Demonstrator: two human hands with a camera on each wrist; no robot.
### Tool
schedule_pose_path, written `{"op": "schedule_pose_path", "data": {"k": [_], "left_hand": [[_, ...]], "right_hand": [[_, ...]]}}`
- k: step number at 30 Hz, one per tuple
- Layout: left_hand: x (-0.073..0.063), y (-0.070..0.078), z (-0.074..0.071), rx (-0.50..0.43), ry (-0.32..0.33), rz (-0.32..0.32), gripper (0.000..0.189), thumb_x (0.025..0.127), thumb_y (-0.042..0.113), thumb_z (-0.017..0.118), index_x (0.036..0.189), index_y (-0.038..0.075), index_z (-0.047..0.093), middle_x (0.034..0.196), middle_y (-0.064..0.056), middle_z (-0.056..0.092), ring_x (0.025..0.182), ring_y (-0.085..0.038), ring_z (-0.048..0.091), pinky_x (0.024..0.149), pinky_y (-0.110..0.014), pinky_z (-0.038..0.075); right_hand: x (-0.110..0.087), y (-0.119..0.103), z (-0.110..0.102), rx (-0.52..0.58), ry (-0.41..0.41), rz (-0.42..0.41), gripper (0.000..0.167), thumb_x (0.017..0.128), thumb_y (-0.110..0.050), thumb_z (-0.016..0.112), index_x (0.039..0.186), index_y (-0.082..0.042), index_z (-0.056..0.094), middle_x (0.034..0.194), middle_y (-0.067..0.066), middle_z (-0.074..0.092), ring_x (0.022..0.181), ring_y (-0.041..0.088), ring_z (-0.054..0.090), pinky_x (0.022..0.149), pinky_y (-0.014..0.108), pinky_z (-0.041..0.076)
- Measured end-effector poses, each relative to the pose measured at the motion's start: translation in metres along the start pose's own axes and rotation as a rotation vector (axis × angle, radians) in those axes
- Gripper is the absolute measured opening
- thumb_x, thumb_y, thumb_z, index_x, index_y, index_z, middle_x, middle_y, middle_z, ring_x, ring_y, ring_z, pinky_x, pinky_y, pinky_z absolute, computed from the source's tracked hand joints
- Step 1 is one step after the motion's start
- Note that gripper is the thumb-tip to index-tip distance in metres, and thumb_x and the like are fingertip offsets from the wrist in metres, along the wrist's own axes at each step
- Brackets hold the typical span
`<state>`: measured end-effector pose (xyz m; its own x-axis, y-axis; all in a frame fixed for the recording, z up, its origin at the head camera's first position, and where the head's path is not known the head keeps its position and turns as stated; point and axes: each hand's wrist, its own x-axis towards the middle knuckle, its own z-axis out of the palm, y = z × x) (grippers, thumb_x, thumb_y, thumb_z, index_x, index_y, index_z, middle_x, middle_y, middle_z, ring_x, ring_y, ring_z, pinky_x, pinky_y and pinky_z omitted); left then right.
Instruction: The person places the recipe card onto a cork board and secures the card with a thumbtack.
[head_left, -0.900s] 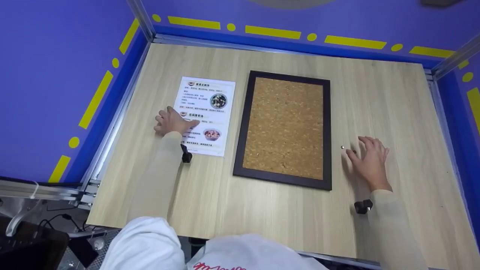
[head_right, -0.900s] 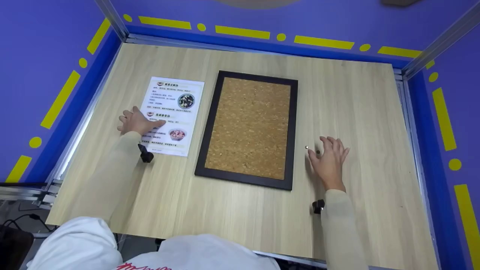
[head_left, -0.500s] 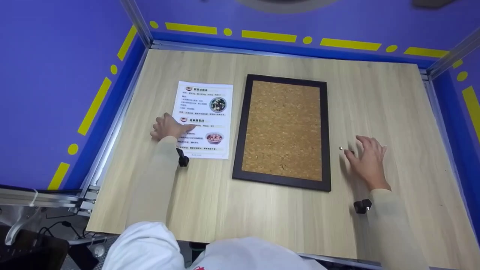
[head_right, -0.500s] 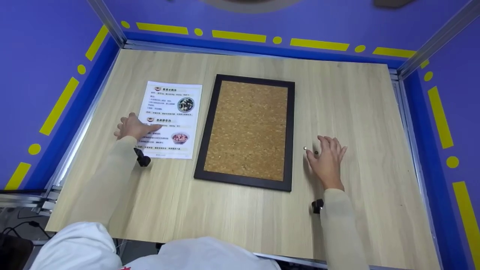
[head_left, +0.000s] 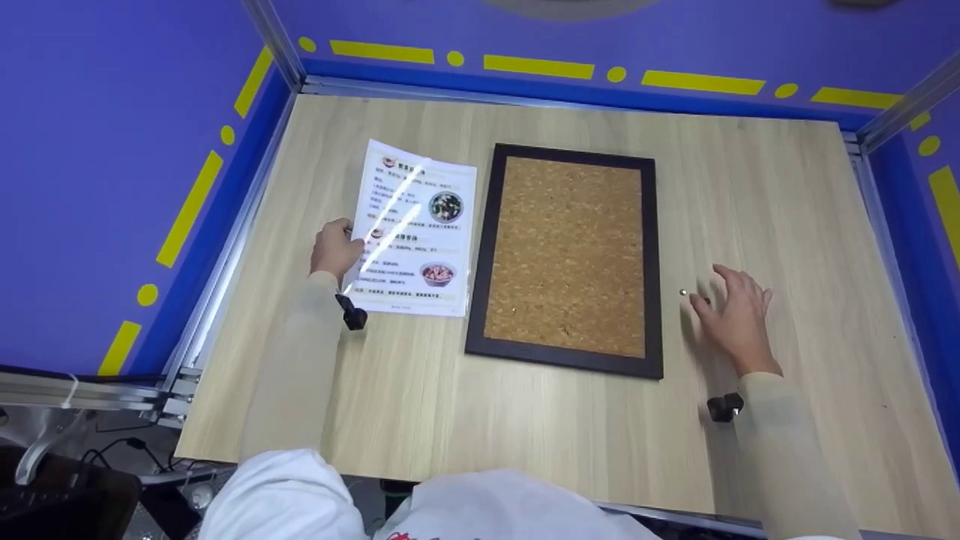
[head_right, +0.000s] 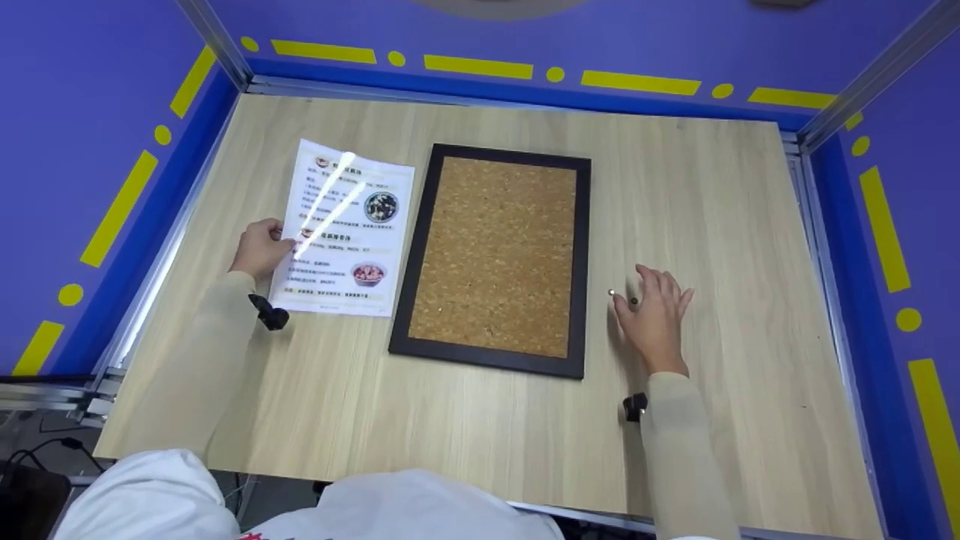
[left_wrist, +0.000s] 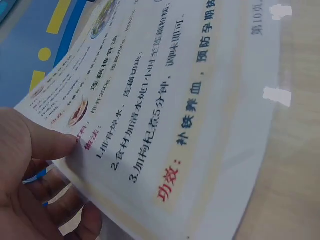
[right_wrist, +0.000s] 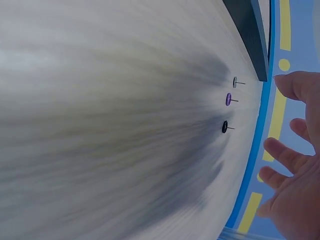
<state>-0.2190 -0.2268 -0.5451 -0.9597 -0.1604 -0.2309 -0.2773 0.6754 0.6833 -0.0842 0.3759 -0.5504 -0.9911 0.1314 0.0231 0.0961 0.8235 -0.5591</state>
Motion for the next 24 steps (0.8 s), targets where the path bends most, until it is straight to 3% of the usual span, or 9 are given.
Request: {"op": "schedule_pose_path", "data": {"k": [5, 11, 18, 24], "left_hand": [[0.003, -0.004, -0.006, -0.152, -0.113, 0.046, 0.032, 0.090, -0.007, 0.056, 0.122, -0.004, 0.056, 0.104, -0.018, 0.061, 0.091, -0.027, 0.060, 0.077, -0.032, 0.048], [0.000, -0.009, -0.015, -0.249, -0.222, 0.069, 0.051, 0.089, -0.012, 0.058, 0.138, 0.000, 0.049, 0.118, -0.022, 0.064, 0.103, -0.031, 0.065, 0.085, -0.036, 0.053], [-0.008, -0.008, -0.025, -0.466, -0.283, 0.046, 0.053, 0.092, -0.012, 0.057, 0.141, 0.007, 0.049, 0.113, -0.023, 0.068, 0.092, -0.029, 0.071, 0.071, -0.035, 0.059], [-0.012, -0.005, -0.039, -0.584, -0.325, 0.085, 0.050, 0.095, -0.009, 0.056, 0.141, 0.008, 0.046, 0.109, -0.021, 0.070, 0.085, -0.028, 0.073, 0.063, -0.036, 0.060]], "right_hand": [[-0.001, 0.000, 0.000, -0.001, 0.004, 0.007, 0.059, 0.094, -0.014, 0.066, 0.143, 0.007, 0.041, 0.141, 0.035, 0.041, 0.135, 0.053, 0.030, 0.111, 0.067, -0.008], [0.001, -0.001, 0.002, 0.002, 0.002, -0.003, 0.058, 0.094, -0.014, 0.065, 0.143, 0.006, 0.041, 0.140, 0.034, 0.042, 0.134, 0.052, 0.031, 0.111, 0.067, -0.007], [-0.003, 0.000, 0.004, -0.008, -0.013, 0.046, 0.058, 0.096, -0.015, 0.063, 0.145, 0.005, 0.039, 0.145, 0.032, 0.040, 0.137, 0.051, 0.029, 0.113, 0.065, -0.008], [0.000, -0.002, 0.005, 0.015, -0.009, 0.047, 0.058, 0.097, -0.017, 0.062, 0.147, 0.004, 0.038, 0.146, 0.031, 0.039, 0.139, 0.049, 0.028, 0.113, 0.064, -0.007]]}}
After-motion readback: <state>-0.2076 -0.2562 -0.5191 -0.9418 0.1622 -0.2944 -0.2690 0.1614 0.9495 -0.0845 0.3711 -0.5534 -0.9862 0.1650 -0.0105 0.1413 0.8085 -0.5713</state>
